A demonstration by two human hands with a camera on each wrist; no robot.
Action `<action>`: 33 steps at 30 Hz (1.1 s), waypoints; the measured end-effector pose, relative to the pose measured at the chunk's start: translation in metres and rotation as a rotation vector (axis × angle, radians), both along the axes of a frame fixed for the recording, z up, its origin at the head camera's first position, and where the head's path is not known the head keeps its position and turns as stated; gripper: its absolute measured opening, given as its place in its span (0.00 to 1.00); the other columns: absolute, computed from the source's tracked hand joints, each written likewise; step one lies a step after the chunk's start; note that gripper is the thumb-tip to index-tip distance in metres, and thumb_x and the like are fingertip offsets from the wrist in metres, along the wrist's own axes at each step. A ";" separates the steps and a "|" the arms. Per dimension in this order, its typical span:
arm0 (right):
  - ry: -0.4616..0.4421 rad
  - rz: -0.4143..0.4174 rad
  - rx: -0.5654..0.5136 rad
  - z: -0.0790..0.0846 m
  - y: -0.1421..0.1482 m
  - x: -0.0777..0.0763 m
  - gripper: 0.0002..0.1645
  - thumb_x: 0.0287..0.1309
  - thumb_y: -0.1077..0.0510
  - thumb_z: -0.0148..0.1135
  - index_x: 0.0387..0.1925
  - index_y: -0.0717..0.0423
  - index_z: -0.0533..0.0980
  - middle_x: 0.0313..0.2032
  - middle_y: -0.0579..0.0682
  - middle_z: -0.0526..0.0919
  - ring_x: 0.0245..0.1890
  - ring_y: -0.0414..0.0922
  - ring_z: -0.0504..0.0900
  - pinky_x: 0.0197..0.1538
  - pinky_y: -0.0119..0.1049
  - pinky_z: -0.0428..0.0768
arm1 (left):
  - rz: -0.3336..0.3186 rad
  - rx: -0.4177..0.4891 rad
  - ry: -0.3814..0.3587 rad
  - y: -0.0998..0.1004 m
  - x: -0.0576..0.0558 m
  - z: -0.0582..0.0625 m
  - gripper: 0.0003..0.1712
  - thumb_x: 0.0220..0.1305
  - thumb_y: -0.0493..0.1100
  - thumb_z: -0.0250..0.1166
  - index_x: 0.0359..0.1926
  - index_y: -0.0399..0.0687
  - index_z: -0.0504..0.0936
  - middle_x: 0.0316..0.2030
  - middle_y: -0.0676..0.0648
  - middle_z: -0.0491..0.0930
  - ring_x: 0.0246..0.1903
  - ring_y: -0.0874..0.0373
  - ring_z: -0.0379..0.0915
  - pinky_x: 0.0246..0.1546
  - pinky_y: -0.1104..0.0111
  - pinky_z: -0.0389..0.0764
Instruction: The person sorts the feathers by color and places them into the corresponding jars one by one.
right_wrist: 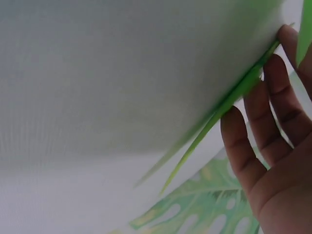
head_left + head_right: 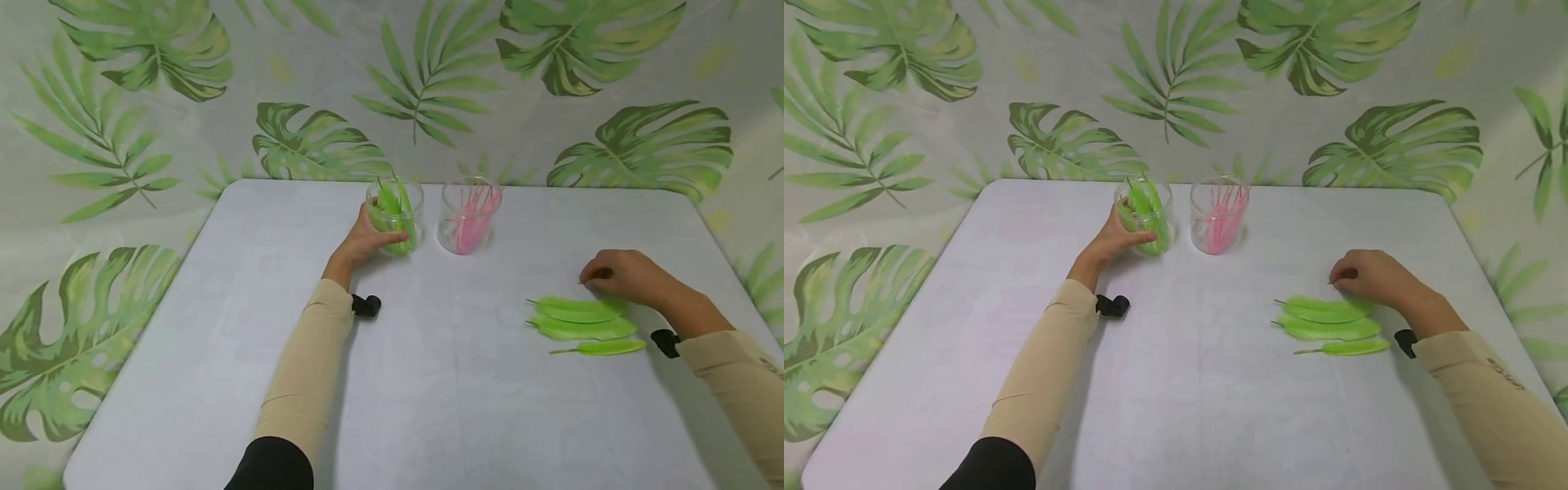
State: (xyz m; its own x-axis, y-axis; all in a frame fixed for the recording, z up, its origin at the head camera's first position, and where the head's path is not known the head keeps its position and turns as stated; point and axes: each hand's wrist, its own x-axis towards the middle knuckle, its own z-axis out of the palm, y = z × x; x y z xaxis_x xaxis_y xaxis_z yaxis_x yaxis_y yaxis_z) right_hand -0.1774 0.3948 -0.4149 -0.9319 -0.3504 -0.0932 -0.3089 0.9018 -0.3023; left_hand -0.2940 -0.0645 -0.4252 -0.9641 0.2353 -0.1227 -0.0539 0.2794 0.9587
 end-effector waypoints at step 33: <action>0.293 0.106 -0.126 -0.001 0.006 -0.006 0.20 0.52 0.72 0.69 0.49 0.59 0.82 0.32 0.45 0.83 0.29 0.27 0.73 0.30 0.29 0.76 | -0.018 0.020 -0.024 -0.001 0.000 0.000 0.65 0.49 0.44 0.77 0.77 0.52 0.42 0.74 0.42 0.56 0.74 0.49 0.52 0.77 0.55 0.51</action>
